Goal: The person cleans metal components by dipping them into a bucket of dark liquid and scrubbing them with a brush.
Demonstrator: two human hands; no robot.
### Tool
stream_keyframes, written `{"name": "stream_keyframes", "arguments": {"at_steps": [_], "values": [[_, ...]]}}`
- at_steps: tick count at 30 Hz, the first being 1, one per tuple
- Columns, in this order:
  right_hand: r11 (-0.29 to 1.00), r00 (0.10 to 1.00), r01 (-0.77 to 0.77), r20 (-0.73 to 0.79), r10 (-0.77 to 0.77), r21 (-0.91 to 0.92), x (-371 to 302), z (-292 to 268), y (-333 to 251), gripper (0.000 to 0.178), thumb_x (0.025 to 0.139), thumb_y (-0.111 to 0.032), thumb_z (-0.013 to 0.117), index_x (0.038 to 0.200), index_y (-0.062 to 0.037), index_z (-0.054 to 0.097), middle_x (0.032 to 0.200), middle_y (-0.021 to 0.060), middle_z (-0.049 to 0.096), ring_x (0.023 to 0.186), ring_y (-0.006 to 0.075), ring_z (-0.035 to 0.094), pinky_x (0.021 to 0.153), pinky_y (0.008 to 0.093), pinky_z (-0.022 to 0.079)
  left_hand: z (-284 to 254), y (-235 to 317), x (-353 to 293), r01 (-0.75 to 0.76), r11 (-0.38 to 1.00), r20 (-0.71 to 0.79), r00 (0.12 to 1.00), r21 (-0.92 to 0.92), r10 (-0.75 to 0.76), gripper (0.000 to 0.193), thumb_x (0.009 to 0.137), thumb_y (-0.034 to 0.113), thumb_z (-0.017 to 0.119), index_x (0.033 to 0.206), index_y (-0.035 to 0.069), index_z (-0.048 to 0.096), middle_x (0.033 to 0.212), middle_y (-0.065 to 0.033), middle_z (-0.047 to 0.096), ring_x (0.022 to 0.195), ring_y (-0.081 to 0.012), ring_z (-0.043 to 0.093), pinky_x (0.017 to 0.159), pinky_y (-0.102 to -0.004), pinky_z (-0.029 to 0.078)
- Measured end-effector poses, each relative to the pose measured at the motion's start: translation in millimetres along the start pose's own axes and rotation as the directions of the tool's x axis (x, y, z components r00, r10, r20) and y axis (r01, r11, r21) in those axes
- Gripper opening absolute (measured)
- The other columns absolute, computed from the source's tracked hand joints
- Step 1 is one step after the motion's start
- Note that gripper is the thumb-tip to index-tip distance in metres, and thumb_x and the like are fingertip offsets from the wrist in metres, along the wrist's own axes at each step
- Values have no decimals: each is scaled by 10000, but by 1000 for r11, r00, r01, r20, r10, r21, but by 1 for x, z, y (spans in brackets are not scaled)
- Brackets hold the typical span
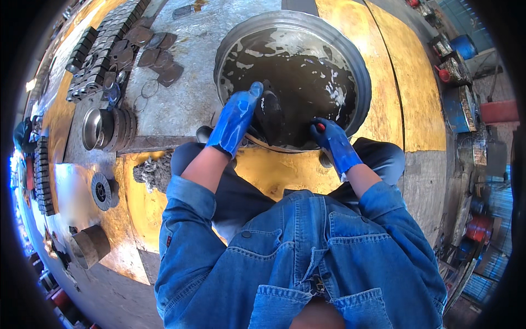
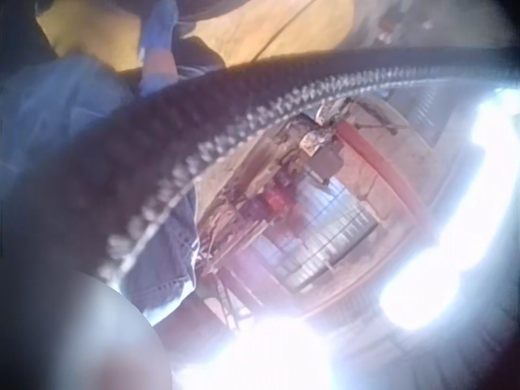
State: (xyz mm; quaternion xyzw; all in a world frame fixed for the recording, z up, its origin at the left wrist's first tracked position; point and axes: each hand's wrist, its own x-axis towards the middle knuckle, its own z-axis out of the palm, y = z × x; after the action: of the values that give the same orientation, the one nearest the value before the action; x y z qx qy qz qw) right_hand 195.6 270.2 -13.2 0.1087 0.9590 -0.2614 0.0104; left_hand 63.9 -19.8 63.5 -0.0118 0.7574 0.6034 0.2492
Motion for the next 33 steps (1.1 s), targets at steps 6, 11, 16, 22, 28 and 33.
{"name": "stream_keyframes", "arguments": {"at_steps": [6, 11, 16, 22, 28, 33], "values": [[1000, 1000, -2, 2, 2, 12, 3, -2, -1, 328, 974, -355, 699, 1241, -172, 749, 1111, 207, 748, 1093, 419, 703, 957, 474, 561, 0, 27, -20, -40, 985, -2, 999, 166, 41, 703, 1076, 602, 506, 1252, -43, 722, 1116, -252, 770, 1069, -287, 703, 979, -409, 495], [990, 1000, 11, 19, -14, 139, 1, 1, -4, 313, 963, -295, 747, 1243, -156, 764, 1167, 173, 767, 1118, 364, 729, 975, 415, 564, -3, 11, -11, -93, 995, 53, 994, 44, 91, 750, 1073, 626, 482, 1208, -72, 720, 1088, -269, 763, 1088, -355, 702, 982, -436, 486], [997, 1000, 4, 10, -5, 82, -2, -6, -12, 317, 970, -286, 741, 1244, -130, 769, 1160, 188, 771, 1110, 365, 734, 984, 421, 561, -4, 20, -19, -96, 984, 45, 995, 153, 90, 727, 1083, 600, 495, 1128, -85, 736, 1014, -230, 770, 998, -301, 703, 944, -430, 493], [995, 997, -50, 57, 45, 87, 0, -5, -11, 306, 990, -290, 701, 1227, -112, 774, 1217, 210, 748, 1177, 385, 702, 1020, 437, 547, 3, -1, -22, -436, 848, 39, 894, 303, 446, 422, 1149, 309, 450, 1142, -64, 646, 932, -274, 709, 840, -392, 681, 766, -446, 553], [992, 998, -23, 67, 14, 127, 6, 1, 9, 309, 970, -265, 735, 1229, -101, 778, 1165, 154, 788, 1114, 305, 751, 979, 386, 564, 3, 21, -29, -287, 946, 17, 958, 152, 288, 488, 1150, 357, 423, 1171, -53, 686, 1064, -270, 736, 933, -432, 725, 817, -456, 566], [989, 990, -83, 119, 69, 123, 6, -7, -4, 308, 991, -298, 705, 1226, -116, 780, 1229, 184, 759, 1179, 374, 708, 1027, 419, 547, -3, 39, -44, -141, 987, -2, 990, 71, 142, 646, 1104, 533, 470, 1145, -56, 733, 1108, -261, 754, 1056, -381, 707, 964, -446, 503]]}}
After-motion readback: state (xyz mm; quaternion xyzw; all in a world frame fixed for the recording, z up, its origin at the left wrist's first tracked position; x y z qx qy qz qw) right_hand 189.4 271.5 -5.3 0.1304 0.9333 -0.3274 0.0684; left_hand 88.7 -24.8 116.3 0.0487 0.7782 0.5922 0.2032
